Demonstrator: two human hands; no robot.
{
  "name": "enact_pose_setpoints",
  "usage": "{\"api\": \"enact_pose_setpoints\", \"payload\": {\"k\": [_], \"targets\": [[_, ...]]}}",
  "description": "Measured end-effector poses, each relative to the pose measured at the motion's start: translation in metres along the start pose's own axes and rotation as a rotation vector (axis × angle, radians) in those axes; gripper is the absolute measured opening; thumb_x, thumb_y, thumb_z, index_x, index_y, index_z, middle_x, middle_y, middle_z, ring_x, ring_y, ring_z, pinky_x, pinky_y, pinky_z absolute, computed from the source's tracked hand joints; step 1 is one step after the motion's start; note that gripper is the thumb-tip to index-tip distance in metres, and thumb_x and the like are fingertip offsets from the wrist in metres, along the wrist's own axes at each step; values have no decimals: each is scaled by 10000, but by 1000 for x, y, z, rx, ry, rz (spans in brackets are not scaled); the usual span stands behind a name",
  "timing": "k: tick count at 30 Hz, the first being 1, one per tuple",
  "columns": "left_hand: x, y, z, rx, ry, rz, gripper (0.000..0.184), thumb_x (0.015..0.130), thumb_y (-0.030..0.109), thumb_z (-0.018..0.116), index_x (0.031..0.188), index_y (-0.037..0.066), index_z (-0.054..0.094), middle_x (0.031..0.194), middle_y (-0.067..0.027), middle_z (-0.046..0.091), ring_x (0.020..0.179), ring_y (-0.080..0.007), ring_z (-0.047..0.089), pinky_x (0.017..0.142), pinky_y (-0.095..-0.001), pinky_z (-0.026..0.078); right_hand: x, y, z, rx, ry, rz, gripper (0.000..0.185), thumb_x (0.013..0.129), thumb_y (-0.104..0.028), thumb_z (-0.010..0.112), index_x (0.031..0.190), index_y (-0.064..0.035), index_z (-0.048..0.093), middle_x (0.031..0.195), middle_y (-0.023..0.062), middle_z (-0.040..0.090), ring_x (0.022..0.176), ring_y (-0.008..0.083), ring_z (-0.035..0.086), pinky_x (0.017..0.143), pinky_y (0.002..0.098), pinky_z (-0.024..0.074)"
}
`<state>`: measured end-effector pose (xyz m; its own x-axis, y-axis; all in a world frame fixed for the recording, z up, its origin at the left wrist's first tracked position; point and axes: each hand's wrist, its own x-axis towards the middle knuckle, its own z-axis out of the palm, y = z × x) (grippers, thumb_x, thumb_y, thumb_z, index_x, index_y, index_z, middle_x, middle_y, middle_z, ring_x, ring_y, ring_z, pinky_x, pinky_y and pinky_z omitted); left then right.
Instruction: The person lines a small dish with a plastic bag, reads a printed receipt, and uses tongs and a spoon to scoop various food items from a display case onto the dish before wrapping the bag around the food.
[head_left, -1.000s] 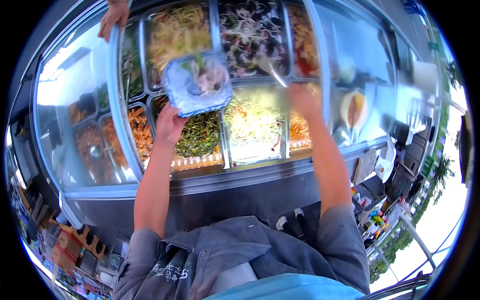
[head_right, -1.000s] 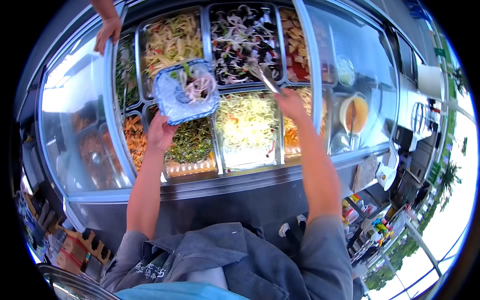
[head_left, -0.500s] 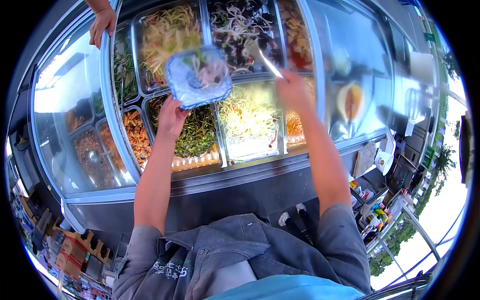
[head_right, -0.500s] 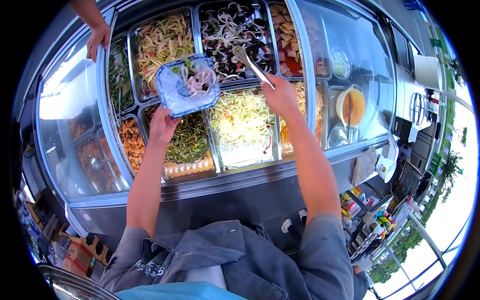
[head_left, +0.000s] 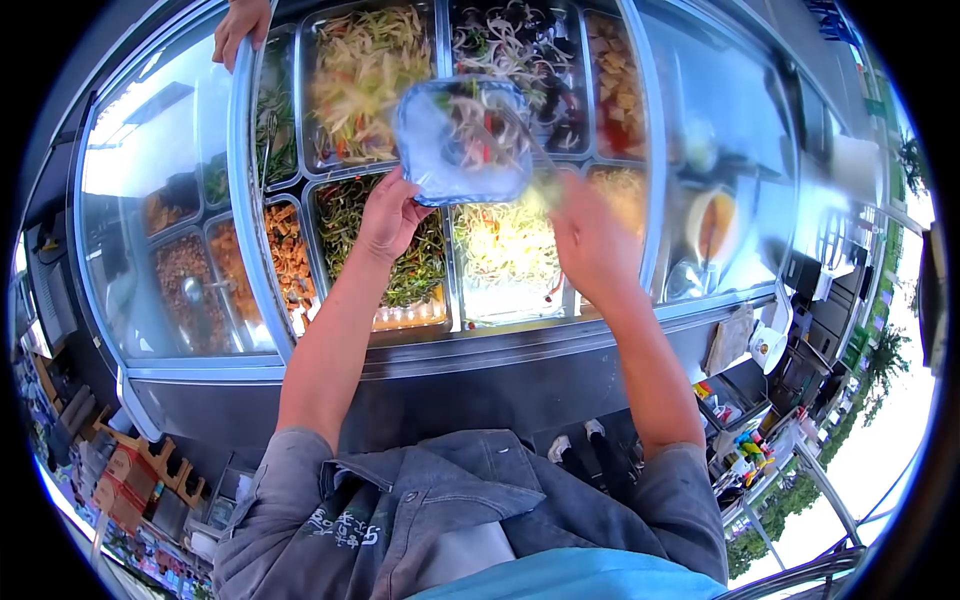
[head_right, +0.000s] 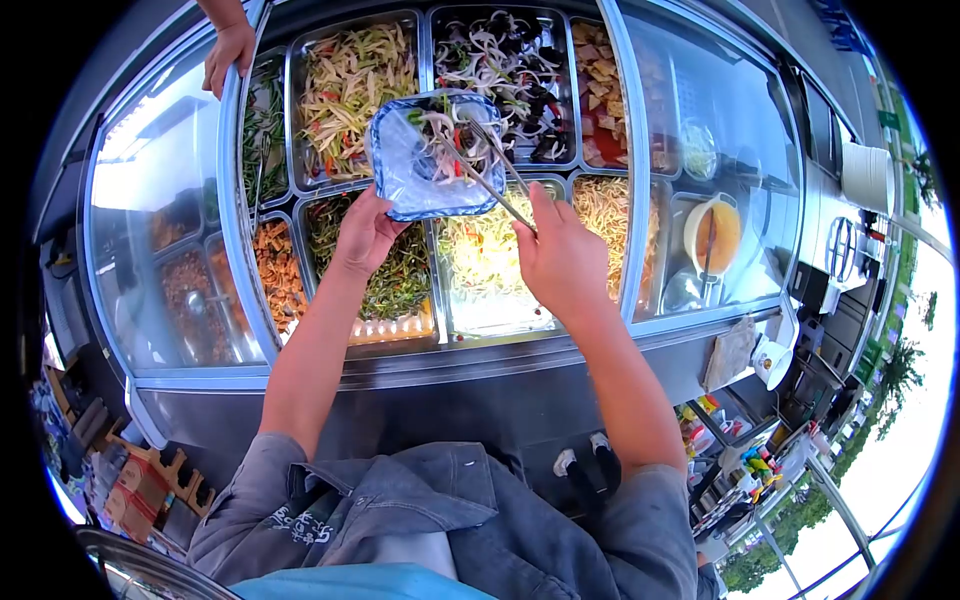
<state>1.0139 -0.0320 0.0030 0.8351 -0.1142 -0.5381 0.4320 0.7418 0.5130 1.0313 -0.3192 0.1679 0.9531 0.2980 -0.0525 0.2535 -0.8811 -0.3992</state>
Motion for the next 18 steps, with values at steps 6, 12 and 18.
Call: {"api": "enact_pose_setpoints", "payload": {"k": [6, 12, 18], "targets": [[-20, 13, -1, 29, -9, 10, 438, 900, 13, 509, 1333, -21, 568, 1144, -93, 709, 965, -185, 706, 880, -353, 595, -3, 4, -15, -9, 76, -119, 432, 957, -247, 685, 1359, -103, 620, 855, 90, 629, 639, 303, 640, 548, 419, 500], [-48, 14, -2, 88, 40, 14, 457, 884, 8, 525, 1337, -32, 579, 1087, -74, 697, 907, -161, 685, 790, -305, 594, 10, -3, -9, -75, 108, -205, 410, 958, -242, 677, 1352, -136, 632, 851, 75, 622, 637, 299, 633, 548, 410, 494], [-84, 16, -13, 75, 146, -18, 412, 881, -11, 545, 1288, -16, 610, 1050, -71, 715, 803, -158, 683, 768, -297, 560, -43, 0, -20, 154, -4, -22, 435, 967, -229, 674, 1380, -109, 613, 960, 114, 684, 781, 330, 682, 672, 431, 540]]}}
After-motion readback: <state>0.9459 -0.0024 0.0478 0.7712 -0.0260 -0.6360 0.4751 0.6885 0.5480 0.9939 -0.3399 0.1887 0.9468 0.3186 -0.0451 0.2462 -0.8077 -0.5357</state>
